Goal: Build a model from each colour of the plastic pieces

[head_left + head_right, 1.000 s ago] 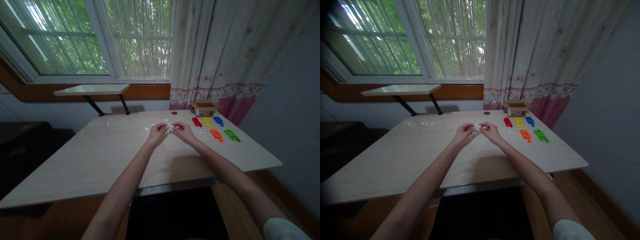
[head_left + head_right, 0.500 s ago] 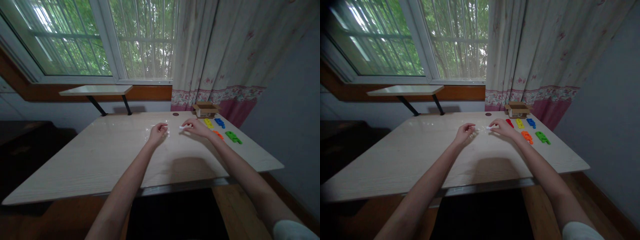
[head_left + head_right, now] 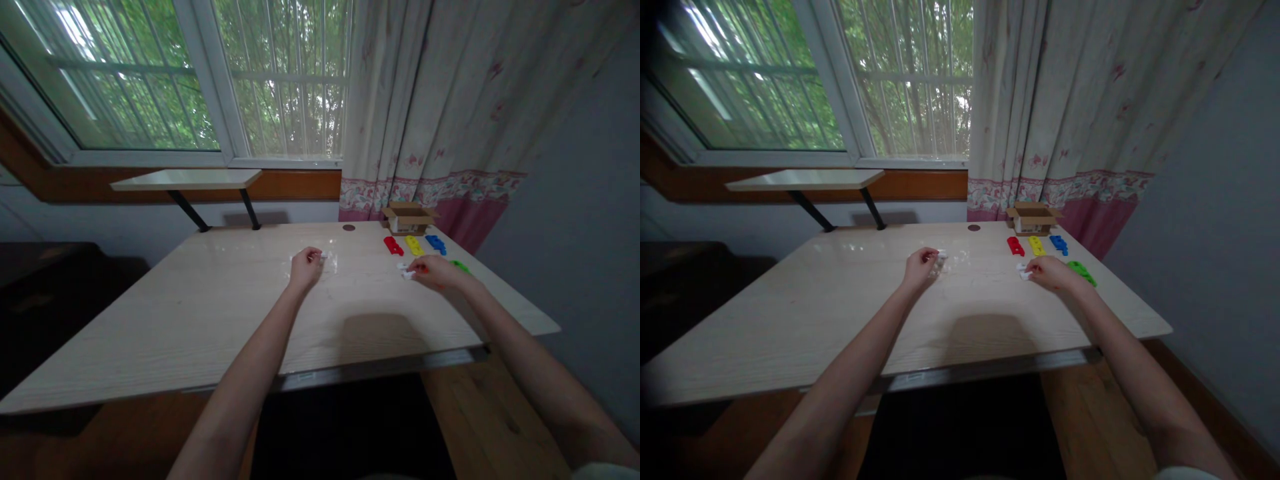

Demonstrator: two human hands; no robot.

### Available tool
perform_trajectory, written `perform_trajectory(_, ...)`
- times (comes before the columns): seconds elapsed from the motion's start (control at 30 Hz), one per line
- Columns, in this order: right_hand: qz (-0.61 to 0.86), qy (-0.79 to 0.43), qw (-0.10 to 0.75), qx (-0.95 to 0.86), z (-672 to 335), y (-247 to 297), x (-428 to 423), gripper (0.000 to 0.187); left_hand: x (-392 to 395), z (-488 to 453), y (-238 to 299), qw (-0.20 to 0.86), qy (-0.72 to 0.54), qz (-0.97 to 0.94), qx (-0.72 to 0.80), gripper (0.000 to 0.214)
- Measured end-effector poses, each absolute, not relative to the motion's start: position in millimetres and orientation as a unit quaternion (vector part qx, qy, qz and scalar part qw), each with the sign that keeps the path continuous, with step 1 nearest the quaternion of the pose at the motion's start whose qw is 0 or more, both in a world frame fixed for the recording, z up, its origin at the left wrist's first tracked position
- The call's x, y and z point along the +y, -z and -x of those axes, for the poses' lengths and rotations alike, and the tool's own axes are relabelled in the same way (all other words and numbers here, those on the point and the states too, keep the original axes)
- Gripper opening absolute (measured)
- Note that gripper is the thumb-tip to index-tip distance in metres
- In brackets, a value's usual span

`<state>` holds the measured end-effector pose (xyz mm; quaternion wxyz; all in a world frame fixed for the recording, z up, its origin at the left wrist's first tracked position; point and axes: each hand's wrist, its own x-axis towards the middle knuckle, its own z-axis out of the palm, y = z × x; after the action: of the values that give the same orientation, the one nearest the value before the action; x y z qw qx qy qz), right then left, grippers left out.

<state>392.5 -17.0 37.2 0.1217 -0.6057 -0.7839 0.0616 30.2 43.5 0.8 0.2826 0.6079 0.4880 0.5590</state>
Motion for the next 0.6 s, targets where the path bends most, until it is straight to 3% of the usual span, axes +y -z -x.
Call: perform_trajectory(0.6,0.630,-0.006,0.064,-0.774,-383.0,-30.8,-10.0,0.022,48.5,-28.2,5.6,0.194,-0.501,-0.666,0.518,0.019)
